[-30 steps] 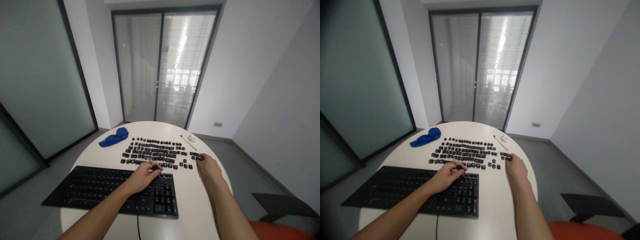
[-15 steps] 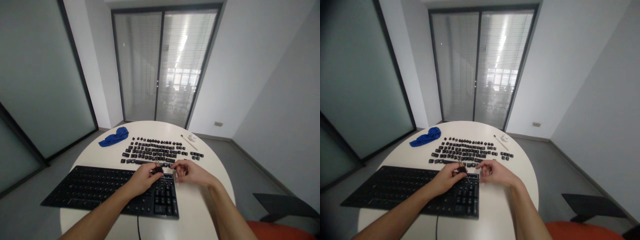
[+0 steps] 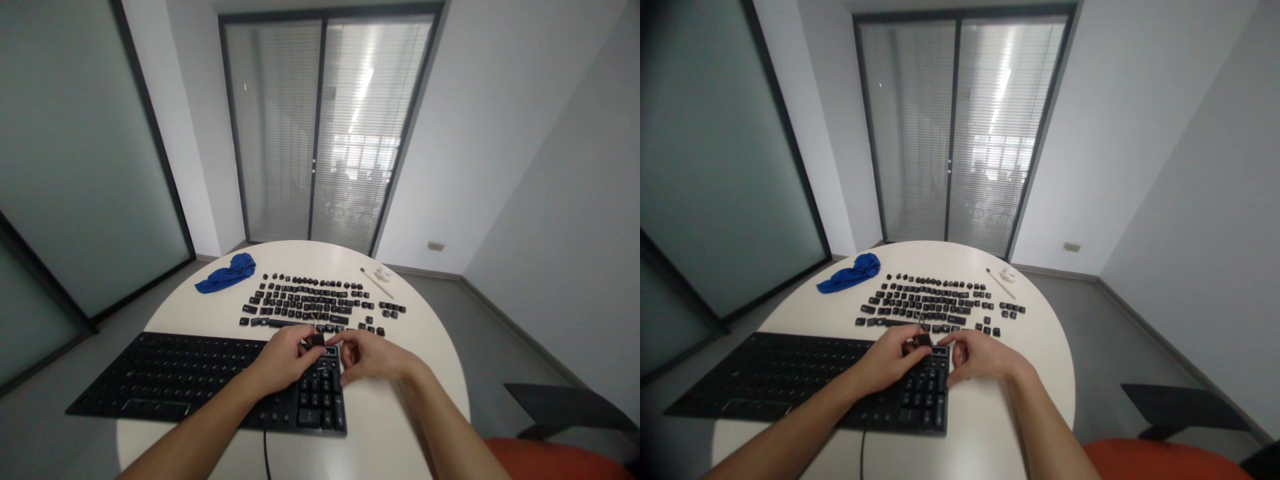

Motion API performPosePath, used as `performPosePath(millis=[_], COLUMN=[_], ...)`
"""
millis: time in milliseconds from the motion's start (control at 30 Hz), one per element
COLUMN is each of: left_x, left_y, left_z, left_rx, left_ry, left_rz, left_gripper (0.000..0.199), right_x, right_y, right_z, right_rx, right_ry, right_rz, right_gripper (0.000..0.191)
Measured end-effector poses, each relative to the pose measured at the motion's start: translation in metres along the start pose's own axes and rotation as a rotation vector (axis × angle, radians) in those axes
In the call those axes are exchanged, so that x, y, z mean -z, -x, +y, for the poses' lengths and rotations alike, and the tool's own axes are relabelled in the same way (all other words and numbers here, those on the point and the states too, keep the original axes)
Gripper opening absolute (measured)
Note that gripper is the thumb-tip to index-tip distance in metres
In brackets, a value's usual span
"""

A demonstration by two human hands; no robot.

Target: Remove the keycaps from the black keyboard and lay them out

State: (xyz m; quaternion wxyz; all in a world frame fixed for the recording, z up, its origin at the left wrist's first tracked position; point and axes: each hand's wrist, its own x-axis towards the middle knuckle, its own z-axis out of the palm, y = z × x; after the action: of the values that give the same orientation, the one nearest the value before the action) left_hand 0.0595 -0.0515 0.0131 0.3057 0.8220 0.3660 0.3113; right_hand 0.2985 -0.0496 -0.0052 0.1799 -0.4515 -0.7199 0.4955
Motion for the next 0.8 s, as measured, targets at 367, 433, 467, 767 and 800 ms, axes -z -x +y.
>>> performPosePath(millis=[367, 433, 467, 767, 800], left_x=[0.0, -0.001, -0.001, -0.007, -0.008], left_y=[0.0, 0.001, 0.002, 0.007, 0.007], left_z=[-0.002, -0.002, -0.002, -0.004, -0.005], left_rx=[0.016, 0.006, -0.008, -0.209, -0.226], left_ry=[0.063, 0.038, 0.02, -0.13, -0.14], left_rz=[-0.063, -0.102, -0.122, -0.125, -0.118], left_gripper=[0.017, 0.016, 0.015, 0.011, 0.013], right_x=[0.0, 0.0, 0.0, -0.001, -0.001], right_y=[-0.002, -0.002, -0.002, -0.001, -0.001], right_z=[-0.005, -0.007, -0.008, -0.01, -0.011], right_rx=[0.031, 0.038, 0.041, 0.064, 0.076], right_ry=[-0.048, -0.059, -0.06, -0.061, -0.055], right_rz=[-0.062, -0.078, -0.079, -0.083, -0.081], right_gripper=[0.07, 0.069, 0.068, 0.063, 0.059])
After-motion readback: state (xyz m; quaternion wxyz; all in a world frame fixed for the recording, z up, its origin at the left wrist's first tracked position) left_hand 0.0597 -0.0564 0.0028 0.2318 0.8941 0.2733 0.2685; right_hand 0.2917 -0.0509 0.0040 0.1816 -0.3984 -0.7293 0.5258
